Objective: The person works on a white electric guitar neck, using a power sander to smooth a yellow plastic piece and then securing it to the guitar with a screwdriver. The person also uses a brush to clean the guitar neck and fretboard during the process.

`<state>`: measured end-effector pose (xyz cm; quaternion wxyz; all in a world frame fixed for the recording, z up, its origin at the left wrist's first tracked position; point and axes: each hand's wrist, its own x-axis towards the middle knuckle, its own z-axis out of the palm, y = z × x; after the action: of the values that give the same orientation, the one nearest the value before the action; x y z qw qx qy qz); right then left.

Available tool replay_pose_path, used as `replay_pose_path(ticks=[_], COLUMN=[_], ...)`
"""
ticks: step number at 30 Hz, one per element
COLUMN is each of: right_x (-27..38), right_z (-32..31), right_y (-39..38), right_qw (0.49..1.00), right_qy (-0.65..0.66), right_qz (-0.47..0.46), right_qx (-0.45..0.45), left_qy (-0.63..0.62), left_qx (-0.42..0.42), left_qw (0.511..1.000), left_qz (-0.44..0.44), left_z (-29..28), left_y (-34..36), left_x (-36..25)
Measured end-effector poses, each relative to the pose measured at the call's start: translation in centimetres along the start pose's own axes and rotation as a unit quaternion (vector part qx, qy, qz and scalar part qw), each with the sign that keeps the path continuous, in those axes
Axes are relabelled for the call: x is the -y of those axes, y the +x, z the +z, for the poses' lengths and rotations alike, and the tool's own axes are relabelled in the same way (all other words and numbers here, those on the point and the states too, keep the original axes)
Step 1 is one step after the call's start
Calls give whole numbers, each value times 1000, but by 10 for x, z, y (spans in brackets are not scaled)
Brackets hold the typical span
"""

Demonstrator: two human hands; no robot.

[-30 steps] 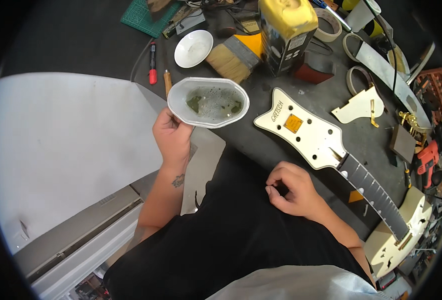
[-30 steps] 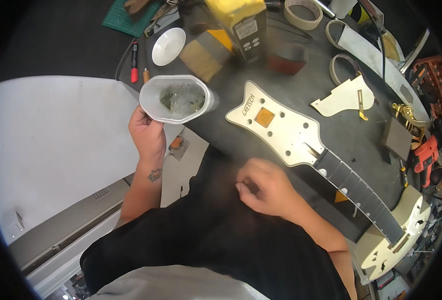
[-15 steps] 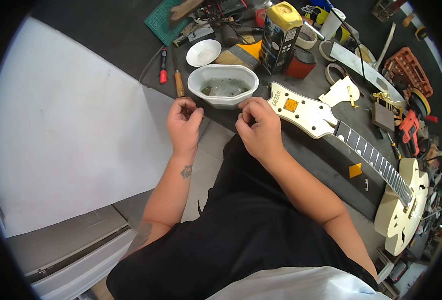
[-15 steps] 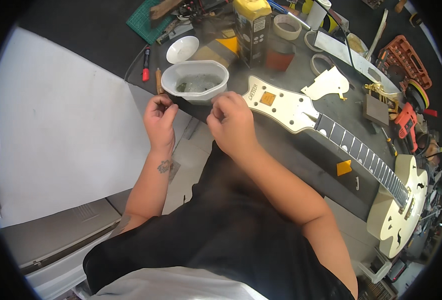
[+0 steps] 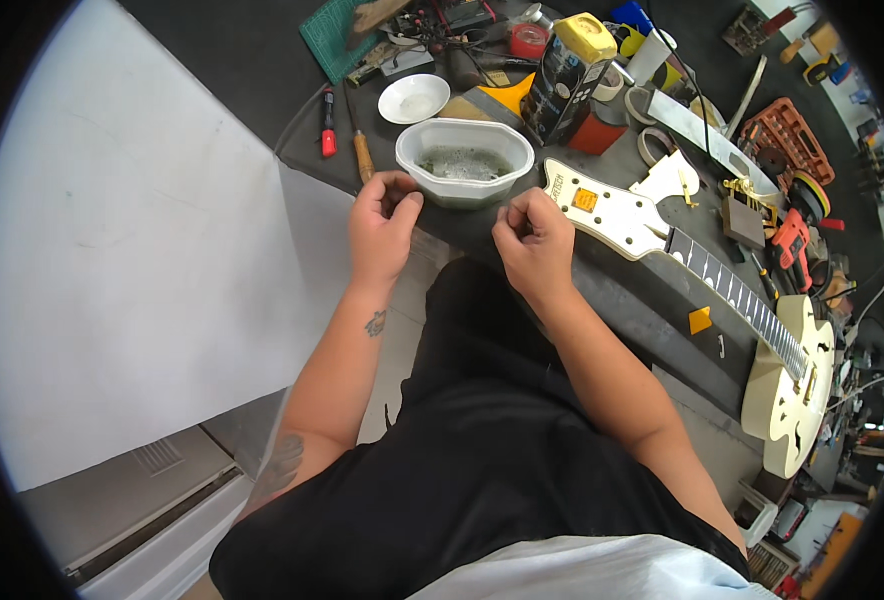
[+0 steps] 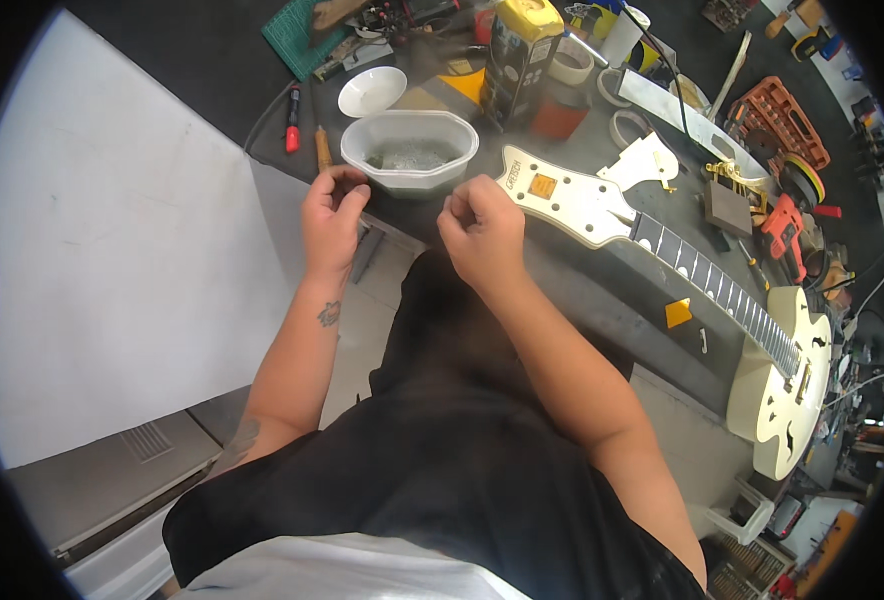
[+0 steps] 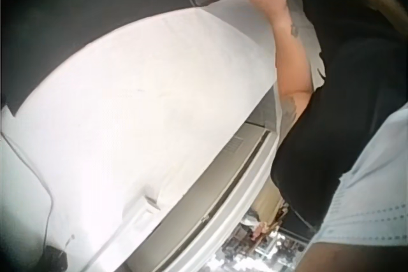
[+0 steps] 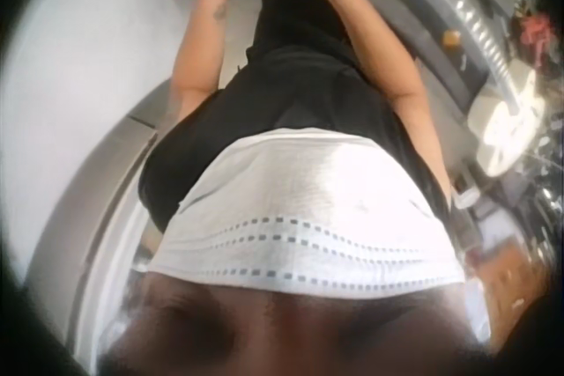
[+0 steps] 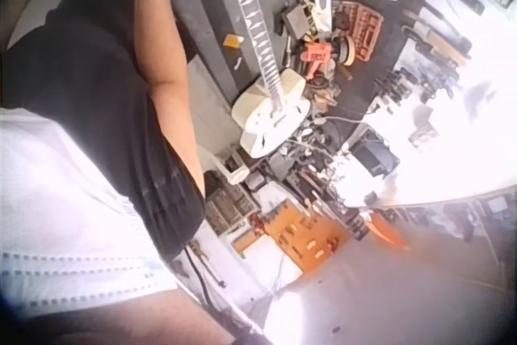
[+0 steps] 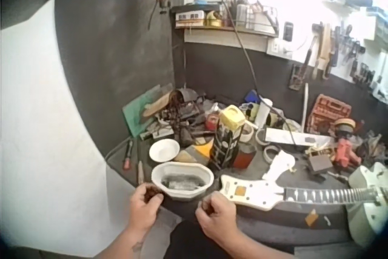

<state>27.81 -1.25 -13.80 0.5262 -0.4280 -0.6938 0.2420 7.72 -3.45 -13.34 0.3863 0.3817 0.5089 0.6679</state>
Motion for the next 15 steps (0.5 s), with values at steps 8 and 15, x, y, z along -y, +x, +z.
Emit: replay_pose_path(ticks=[8, 15], right_x=[3, 1], right_z=[6, 4], right_y=[4, -6], right_qw=[980, 996], right_qy=[-113, -58], right_qz=[-158, -22], right_qx=[-46, 64], left_qy=[64, 99], left_qx=[-5, 52], left_qw=[995, 992], left_qz=[82, 57], left_z=[-11, -23], left_y=[2, 6], left_x=[20, 25])
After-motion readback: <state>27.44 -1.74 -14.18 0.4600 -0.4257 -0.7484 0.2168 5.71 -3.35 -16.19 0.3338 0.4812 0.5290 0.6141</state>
